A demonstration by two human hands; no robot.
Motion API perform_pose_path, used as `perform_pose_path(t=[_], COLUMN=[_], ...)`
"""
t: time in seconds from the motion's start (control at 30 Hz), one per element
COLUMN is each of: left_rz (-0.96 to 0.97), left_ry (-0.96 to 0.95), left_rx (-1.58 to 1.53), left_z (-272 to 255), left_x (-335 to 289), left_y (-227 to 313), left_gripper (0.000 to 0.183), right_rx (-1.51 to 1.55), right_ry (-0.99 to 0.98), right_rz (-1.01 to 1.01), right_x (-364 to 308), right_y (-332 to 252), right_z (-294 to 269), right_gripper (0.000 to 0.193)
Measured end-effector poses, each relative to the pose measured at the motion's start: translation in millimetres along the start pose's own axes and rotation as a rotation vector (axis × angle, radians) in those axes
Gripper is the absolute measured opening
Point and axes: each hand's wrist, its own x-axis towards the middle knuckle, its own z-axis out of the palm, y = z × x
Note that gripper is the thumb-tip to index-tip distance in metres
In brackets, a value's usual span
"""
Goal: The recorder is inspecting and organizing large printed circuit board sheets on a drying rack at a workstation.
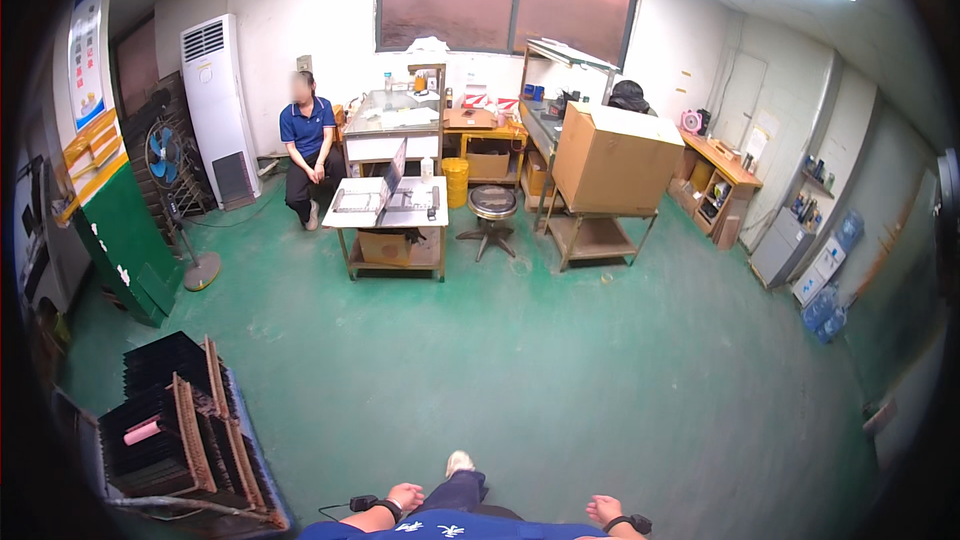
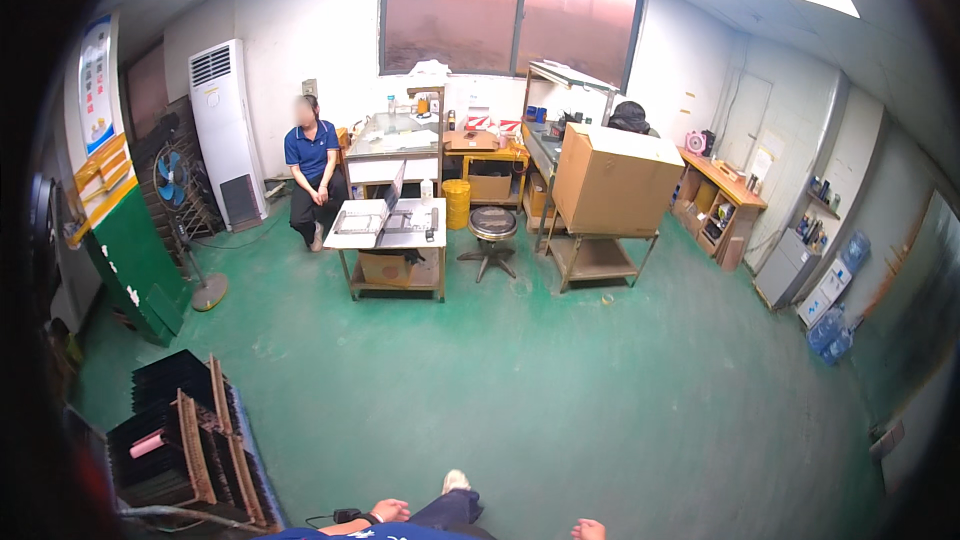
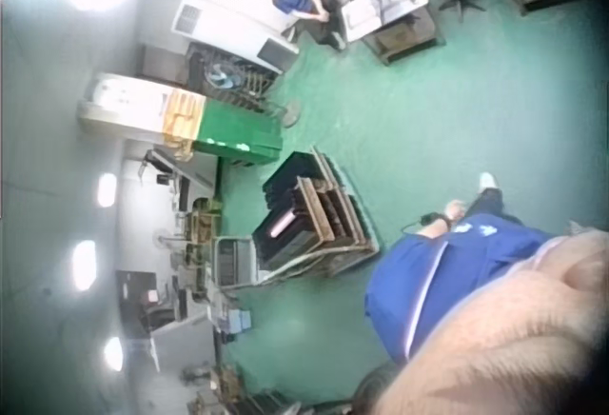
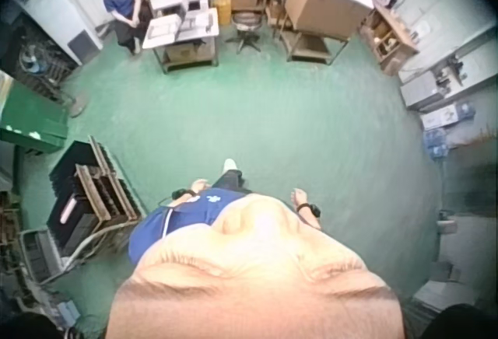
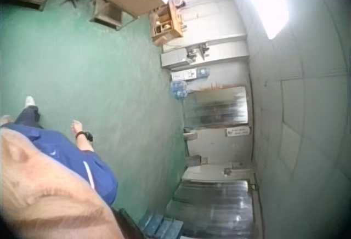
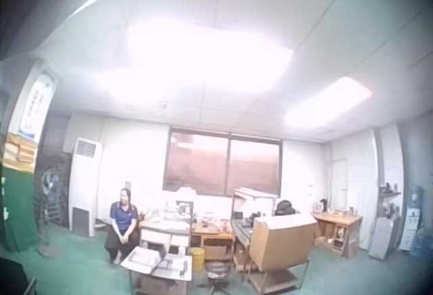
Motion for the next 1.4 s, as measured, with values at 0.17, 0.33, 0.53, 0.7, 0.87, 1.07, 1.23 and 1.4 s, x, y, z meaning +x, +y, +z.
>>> perform_pose_path(t=[0.17, 0.33, 0.53, 0.7, 0.87, 1.07, 1.23, 1.4], left_rz=[0.122, -0.114, 0.019, 0.019, -0.094, 0.17, 0.121, 0.3], left_ry=[-0.118, 0.054, 0.034, -0.007, 0.105, 0.08, 0.041, -0.074], left_rx=[0.216, 0.157, 0.107, 0.063, 0.081, 0.452, 0.292, 0.476], left_z=[33.0, 38.7, 68.7, 111.2, 160.3, 213.1, 229.7, 228.3], left_x=[75.5, 165.4, 223.8, 282.9, 322.5, 356.4, 393.8, 451.5], left_y=[64.2, 178.3, 338.1, 398.0, 408.3, 462.9, 506.4, 551.8], left_gripper=[0.028, 0.028, 0.03, 0.032, 0.032, 0.026, 0.028, 0.035], right_rx=[-0.016, -0.488, -0.28, -0.243, -0.349, -0.066, -0.038, -0.043], right_ry=[-0.222, -0.297, -0.193, -0.22, -0.269, -0.101, -0.079, -0.276], right_rz=[-0.214, -0.181, -0.109, -0.113, -0.094, -0.138, -0.209, -0.204], right_x=[69.6, 136.5, 194.8, 266.6, 352.5, 517.3, 499.9, 531.3], right_y=[-75.4, -140.9, -289.6, -368.8, -419.4, -468.3, -665.7, -709.2], right_z=[36.3, 45.5, 49.4, 53.2, 29.0, -60.0, 10.5, 89.9], right_gripper=[0.028, 0.028, 0.027, 0.027, 0.026, 0.024, 0.017, 0.017])
